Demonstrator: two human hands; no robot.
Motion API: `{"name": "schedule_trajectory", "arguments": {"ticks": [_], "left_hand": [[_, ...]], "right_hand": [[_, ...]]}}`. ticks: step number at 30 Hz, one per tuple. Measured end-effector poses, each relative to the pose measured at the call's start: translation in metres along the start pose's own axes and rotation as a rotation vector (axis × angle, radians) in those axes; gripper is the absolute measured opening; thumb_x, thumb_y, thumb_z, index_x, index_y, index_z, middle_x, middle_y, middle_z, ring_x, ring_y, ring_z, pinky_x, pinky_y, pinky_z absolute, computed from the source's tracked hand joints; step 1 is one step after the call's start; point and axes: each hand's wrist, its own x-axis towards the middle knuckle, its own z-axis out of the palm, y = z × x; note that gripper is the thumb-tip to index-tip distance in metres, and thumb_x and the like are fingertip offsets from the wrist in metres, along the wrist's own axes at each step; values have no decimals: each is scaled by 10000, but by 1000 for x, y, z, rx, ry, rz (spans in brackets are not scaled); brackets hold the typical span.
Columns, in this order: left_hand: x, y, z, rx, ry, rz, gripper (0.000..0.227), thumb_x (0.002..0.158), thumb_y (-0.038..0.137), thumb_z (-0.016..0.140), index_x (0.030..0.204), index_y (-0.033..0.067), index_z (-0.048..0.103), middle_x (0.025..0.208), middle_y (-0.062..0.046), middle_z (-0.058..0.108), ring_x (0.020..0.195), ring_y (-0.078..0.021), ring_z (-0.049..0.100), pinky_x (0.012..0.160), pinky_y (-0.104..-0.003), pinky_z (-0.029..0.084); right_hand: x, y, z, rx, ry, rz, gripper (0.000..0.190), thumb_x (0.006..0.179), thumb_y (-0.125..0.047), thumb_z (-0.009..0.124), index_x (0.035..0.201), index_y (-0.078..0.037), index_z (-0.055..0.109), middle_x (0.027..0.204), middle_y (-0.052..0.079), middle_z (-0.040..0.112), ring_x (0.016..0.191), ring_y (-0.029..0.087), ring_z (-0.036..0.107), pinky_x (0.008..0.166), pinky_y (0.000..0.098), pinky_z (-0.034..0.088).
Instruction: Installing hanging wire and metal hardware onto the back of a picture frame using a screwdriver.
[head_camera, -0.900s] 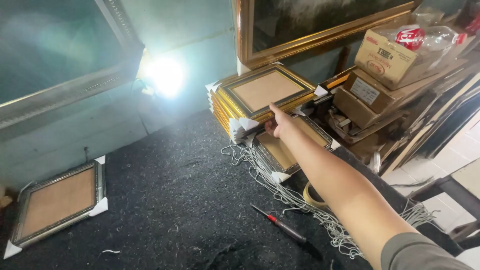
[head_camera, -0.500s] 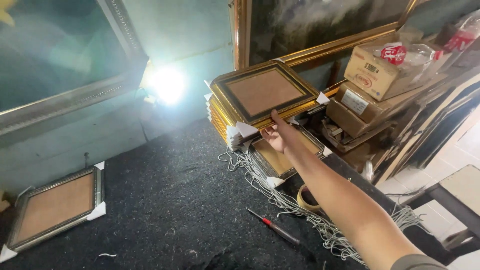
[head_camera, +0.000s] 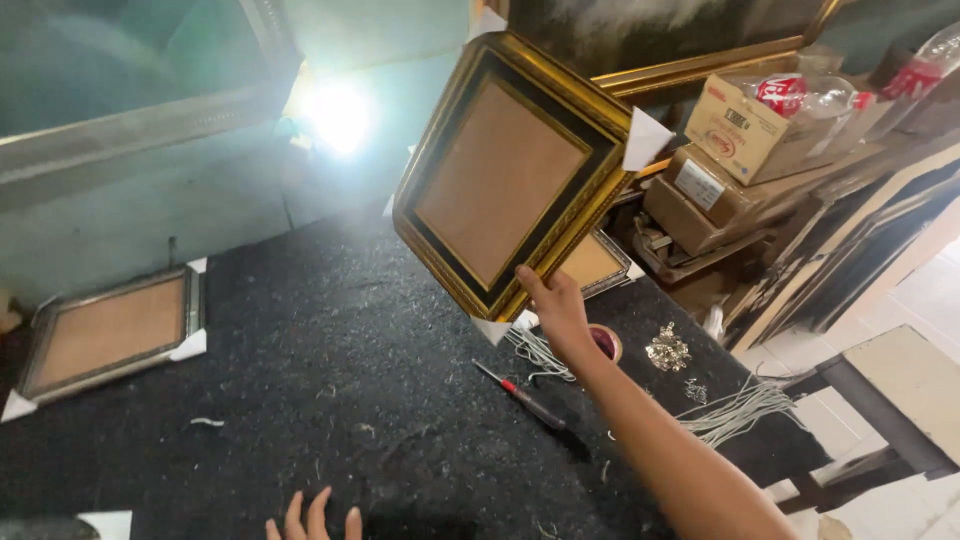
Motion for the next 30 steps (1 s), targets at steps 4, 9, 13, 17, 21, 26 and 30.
{"name": "schedule_trajectory", "arguments": {"ticks": [4, 9, 13, 17, 21, 26, 30], "left_hand": [[0, 47, -78, -149, -199, -142, 311, 714, 507, 540, 994, 408, 631, 1330, 80, 434, 1303, -250, 308, 999, -586, 177], [7, 65, -129, -746, -29, 185, 313, 790, 275, 552, 1073, 155, 608, 1240, -81, 497, 1151, -253, 444, 950, -415, 333], [6, 63, -182, -1142, -156, 20, 378, 873, 281, 384, 1209, 135, 481, 1279, -41, 471, 1232, -196, 411, 970, -325, 341], [12, 40, -204, -1634, -242, -160, 719, 857, 558, 97, 1343, 74, 310, 1292, -212, 409, 1185, -360, 402, 970, -491, 276], [15, 19, -199, -1445, -332, -285, 652, 890, 491, 232, 1342, 30, 319, 1283, -270, 398, 1140, -412, 444, 933, -497, 346], [7, 15, -189, -1085, -345, -330, 530, 875, 414, 415, 1273, 66, 453, 1268, -181, 467, 1139, -347, 470, 916, -434, 400], [12, -11, -110, -645, -319, -276, 518, 818, 459, 482, 1251, 175, 493, 1182, -53, 566, 1052, -231, 558, 858, -385, 455]], "right_hand": [[-30, 19, 11, -288, -79, -83, 338, 819, -418, 531, 686, -107, 535, 621, -12, 448, 593, 106, 431, 536, 280, 316], [-68, 45, 28, -493, -181, -493, 223, 843, -272, 560, 747, -78, 507, 595, 62, 524, 555, 178, 498, 503, 346, 326], [-98, 56, 35, -246, -333, -663, 384, 790, -53, 550, 1172, -36, 521, 1175, 110, 568, 1103, 189, 533, 962, 271, 366], [-108, 96, 43, -621, -404, -938, 498, 756, -125, 564, 1245, -188, 498, 1241, 13, 529, 1139, 255, 481, 927, 453, 354], [-120, 123, 49, -850, -442, -1019, 569, 726, -159, 585, 1270, -274, 467, 1253, -65, 506, 1171, 207, 437, 961, 473, 274], [-134, 147, 59, -1026, -469, -1007, 568, 706, -274, 609, 1245, -361, 456, 1251, -149, 478, 1193, 176, 395, 956, 460, 259], [-141, 152, 56, -1094, -483, -1050, 541, 683, -433, 608, 1204, -410, 465, 1231, -184, 477, 1190, 131, 373, 934, 417, 240]]}}
